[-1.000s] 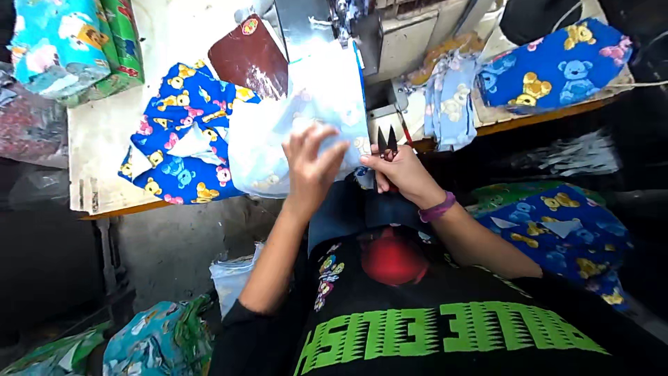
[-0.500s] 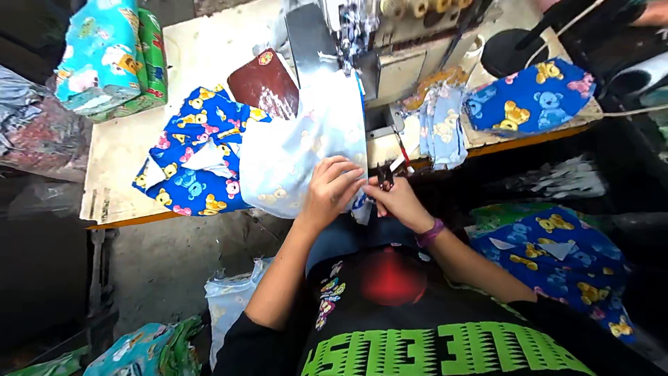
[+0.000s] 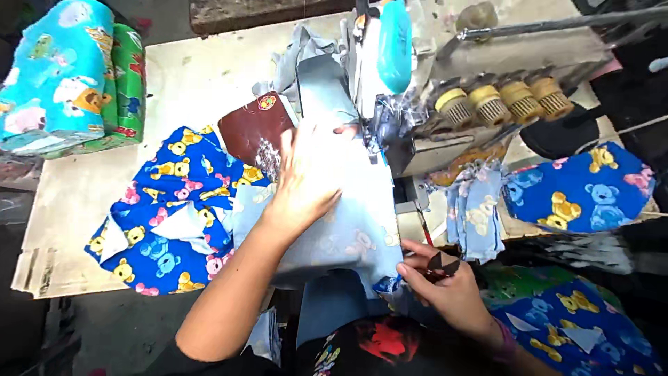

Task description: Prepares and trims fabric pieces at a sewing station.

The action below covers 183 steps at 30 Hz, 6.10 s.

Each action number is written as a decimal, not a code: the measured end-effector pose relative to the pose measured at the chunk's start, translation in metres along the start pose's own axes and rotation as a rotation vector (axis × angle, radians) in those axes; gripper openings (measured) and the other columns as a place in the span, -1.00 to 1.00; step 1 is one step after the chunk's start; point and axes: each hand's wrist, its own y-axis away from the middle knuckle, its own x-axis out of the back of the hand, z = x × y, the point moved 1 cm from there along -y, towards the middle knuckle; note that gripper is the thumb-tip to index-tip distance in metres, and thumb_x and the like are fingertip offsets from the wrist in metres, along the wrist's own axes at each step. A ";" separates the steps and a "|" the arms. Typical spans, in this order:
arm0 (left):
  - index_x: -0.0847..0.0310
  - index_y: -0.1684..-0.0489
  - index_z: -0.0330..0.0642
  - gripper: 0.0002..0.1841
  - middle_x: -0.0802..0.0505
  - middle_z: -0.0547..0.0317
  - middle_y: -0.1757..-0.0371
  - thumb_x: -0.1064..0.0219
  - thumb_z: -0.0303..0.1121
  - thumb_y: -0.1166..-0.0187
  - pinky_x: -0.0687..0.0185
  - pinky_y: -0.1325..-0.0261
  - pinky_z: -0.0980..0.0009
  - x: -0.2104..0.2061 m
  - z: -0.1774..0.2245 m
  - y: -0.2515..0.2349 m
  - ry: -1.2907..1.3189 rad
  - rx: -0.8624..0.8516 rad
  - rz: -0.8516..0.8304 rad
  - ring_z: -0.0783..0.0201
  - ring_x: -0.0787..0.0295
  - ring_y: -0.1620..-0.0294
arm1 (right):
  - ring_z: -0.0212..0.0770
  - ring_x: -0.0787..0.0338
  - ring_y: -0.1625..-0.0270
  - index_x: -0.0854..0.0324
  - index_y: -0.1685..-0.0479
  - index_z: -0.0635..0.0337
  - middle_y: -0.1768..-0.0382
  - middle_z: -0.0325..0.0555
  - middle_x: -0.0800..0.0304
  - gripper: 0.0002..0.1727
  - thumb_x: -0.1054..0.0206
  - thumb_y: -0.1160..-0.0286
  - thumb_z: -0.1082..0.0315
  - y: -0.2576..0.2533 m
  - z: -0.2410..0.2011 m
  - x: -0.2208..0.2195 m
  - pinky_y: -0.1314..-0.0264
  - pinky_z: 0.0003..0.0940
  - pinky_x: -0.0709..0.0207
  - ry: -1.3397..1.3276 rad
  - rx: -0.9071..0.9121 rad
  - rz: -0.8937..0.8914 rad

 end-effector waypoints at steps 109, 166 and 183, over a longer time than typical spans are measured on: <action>-0.86 0.09 0.03 -0.82 -0.98 0.34 0.17 -0.55 -0.44 -0.42 -0.81 -0.07 0.53 -0.014 0.095 0.189 1.397 0.899 0.593 0.51 -0.91 0.13 | -0.63 -0.45 0.76 -0.75 0.43 0.00 0.71 -0.49 -0.63 -0.88 -0.58 -0.25 0.44 -0.073 -0.036 0.028 0.71 -0.73 -0.36 0.054 -0.227 -0.177; -0.83 0.19 -0.23 -0.90 -0.90 -0.07 0.07 -0.39 -0.53 -0.50 -0.53 -0.21 0.19 -0.037 0.076 0.052 0.030 -0.212 0.486 0.03 -0.79 -0.12 | -0.66 -0.53 0.62 -0.57 -0.45 0.01 0.33 -0.50 -0.85 -0.42 -0.46 -0.34 0.46 -0.077 -0.063 0.031 0.65 -0.73 -0.39 0.287 0.063 -0.067; -0.86 0.40 -0.25 -0.68 -0.93 -0.03 0.18 -0.21 -0.28 -0.58 -0.69 -0.09 0.11 0.000 -0.016 -0.012 0.257 -0.213 0.131 0.04 -0.88 -0.01 | -0.24 -0.62 0.41 -0.63 -0.46 0.33 0.26 0.06 -0.70 -0.48 -0.15 -0.76 0.13 -0.082 -0.043 -0.006 0.43 -0.43 -0.50 0.943 0.511 0.080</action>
